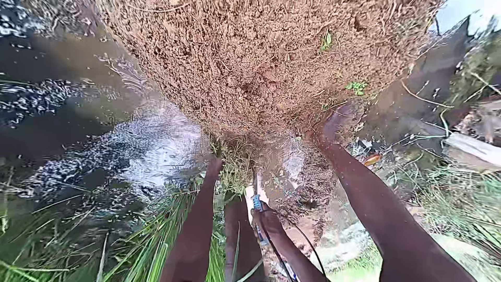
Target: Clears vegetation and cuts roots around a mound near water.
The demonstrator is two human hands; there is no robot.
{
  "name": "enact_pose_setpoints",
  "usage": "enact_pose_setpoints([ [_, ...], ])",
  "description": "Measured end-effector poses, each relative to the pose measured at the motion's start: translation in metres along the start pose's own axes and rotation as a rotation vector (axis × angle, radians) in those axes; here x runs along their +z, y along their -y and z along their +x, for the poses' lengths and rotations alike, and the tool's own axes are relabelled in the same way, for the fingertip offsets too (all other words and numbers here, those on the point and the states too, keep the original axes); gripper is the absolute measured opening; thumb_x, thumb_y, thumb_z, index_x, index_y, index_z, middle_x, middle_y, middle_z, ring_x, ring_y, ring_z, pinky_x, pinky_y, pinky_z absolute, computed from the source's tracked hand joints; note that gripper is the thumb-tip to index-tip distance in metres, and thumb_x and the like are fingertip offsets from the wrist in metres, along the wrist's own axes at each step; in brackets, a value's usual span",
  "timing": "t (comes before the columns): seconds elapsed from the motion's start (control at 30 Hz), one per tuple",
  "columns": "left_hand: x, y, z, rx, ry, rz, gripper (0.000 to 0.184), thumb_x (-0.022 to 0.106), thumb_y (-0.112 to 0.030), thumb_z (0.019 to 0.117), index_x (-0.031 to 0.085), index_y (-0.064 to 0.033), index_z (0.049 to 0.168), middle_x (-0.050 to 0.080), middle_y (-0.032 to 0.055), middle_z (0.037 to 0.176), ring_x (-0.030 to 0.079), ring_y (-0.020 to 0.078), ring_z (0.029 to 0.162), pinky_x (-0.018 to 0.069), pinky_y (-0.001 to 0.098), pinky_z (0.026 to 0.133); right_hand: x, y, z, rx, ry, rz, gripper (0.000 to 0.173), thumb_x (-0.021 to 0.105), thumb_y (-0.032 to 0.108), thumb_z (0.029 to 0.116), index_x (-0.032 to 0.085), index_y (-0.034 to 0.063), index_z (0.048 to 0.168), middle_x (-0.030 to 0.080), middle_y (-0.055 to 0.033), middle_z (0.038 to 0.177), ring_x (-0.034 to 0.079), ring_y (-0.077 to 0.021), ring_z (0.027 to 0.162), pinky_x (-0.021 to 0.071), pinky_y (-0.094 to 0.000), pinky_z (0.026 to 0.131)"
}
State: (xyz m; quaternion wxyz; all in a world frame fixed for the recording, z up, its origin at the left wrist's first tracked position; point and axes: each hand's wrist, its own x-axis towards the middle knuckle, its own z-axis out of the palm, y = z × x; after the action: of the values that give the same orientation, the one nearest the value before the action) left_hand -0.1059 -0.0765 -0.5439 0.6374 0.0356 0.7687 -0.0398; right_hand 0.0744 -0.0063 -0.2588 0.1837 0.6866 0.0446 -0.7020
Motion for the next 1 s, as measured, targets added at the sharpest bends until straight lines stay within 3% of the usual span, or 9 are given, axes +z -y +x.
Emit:
enact_pose_setpoints([
  [0.07, 0.004, -0.012, -0.021, -0.007, 0.026, 0.001, 0.057, 0.049, -0.037, 0.1078, 0.045, 0.0051, 0.146, 0.055, 0.0290, 0.139, 0.055, 0.0415, 0.129, 0.0438, 0.0579, 0.109, 0.000, -0.001, -0.002, 0.001, 0.061, -0.031, 0.041, 0.050, 0.024, 0.1069, 0.044, 0.0052, 0.143, 0.053, -0.0040, 0.074, 0.055, -0.0138, 0.053, 0.0523, -0.0309, 0.051],
  [0.13, -0.001, -0.029, -0.044, -0.023, 0.131, 0.145, 0.055, 0.046, -0.029, 0.1094, 0.038, 0.0061, 0.151, 0.046, 0.0299, 0.149, 0.046, 0.0418, 0.139, 0.0363, 0.0562, 0.115, -0.001, -0.004, -0.006, -0.015, 0.083, -0.060, 0.042, 0.049, 0.025, 0.1070, 0.043, 0.0049, 0.144, 0.054, -0.0051, 0.076, 0.056, -0.0151, 0.053, 0.0534, -0.0322, 0.051],
  [0.23, 0.009, -0.017, -0.054, 0.020, 0.003, 0.232, 0.051, 0.051, -0.024, 0.1063, 0.044, 0.0048, 0.148, 0.054, 0.0310, 0.141, 0.053, 0.0453, 0.132, 0.0429, 0.0593, 0.109, -0.001, -0.004, -0.020, -0.029, 0.103, -0.076, 0.041, 0.050, 0.025, 0.1062, 0.044, 0.0041, 0.141, 0.055, -0.0050, 0.076, 0.057, -0.0152, 0.054, 0.0542, -0.0331, 0.053],
  [0.33, -0.020, -0.051, -0.118, 0.029, -0.020, 0.062, 0.046, 0.038, -0.015, 0.1112, 0.036, 0.0071, 0.152, 0.045, 0.0331, 0.149, 0.044, 0.0434, 0.141, 0.0345, 0.0557, 0.116, -0.001, -0.005, -0.039, -0.079, 0.136, -0.083, 0.041, 0.052, 0.025, 0.1040, 0.047, 0.0017, 0.138, 0.056, -0.0040, 0.077, 0.057, -0.0136, 0.057, 0.0538, -0.0321, 0.056],
  [0.43, -0.039, -0.051, -0.155, 0.024, -0.157, -0.202, 0.048, 0.029, -0.019, 0.1135, 0.036, 0.0094, 0.151, 0.042, 0.0336, 0.151, 0.042, 0.0413, 0.142, 0.0319, 0.0531, 0.118, 0.002, -0.004, -0.054, -0.109, 0.209, -0.108, 0.037, 0.054, 0.027, 0.1035, 0.049, 0.0030, 0.131, 0.055, -0.0026, 0.075, 0.056, -0.0125, 0.055, 0.0534, -0.0303, 0.054],
  [0.6, -0.083, -0.019, -0.202, 0.000, -0.321, -0.249, 0.047, 0.034, -0.018, 0.1125, 0.036, 0.0078, 0.152, 0.046, 0.0328, 0.149, 0.046, 0.0387, 0.140, 0.0358, 0.0519, 0.116, 0.022, 0.001, -0.081, -0.053, 0.319, -0.306, 0.050, 0.054, 0.033, 0.1057, 0.042, 0.0081, 0.148, 0.060, -0.0087, 0.086, 0.057, -0.0145, 0.058, 0.0537, -0.0327, 0.058],
  [0.7, -0.115, -0.001, -0.232, 0.080, -0.423, -0.507, 0.045, 0.030, -0.017, 0.1120, 0.038, 0.0080, 0.149, 0.049, 0.0264, 0.146, 0.053, 0.0251, 0.131, 0.0418, 0.0405, 0.111, 0.039, -0.003, -0.086, -0.127, 0.409, -0.375, 0.045, 0.055, 0.029, 0.1051, 0.047, 0.0068, 0.143, 0.061, -0.0098, 0.082, 0.058, -0.0157, 0.057, 0.0537, -0.0341, 0.058],
  [0.8, -0.145, 0.021, -0.256, 0.224, -0.492, -0.692, 0.042, 0.024, -0.017, 0.1102, 0.036, 0.0071, 0.143, 0.055, 0.0155, 0.127, 0.056, 0.0084, 0.109, 0.0489, 0.0269, 0.096, 0.054, 0.003, -0.097, -0.160, 0.535, -0.450, 0.047, 0.053, 0.023, 0.1056, 0.044, 0.0020, 0.147, 0.062, -0.0146, 0.084, 0.059, -0.0191, 0.061, 0.0540, -0.0378, 0.063],
  [1.0, -0.193, 0.031, -0.313, 0.346, -0.582, -0.830, 0.047, 0.016, -0.028, 0.1111, 0.028, -0.0031, 0.149, 0.055, 0.0012, 0.128, 0.057, -0.0009, 0.111, 0.0501, 0.0219, 0.096, 0.079, 0.001, -0.118, -0.335, 0.657, -0.467, 0.043, 0.058, 0.017, 0.1027, 0.051, -0.0016, 0.141, 0.065, -0.0204, 0.097, 0.061, -0.0221, 0.072, 0.0537, -0.0409, 0.070],
])
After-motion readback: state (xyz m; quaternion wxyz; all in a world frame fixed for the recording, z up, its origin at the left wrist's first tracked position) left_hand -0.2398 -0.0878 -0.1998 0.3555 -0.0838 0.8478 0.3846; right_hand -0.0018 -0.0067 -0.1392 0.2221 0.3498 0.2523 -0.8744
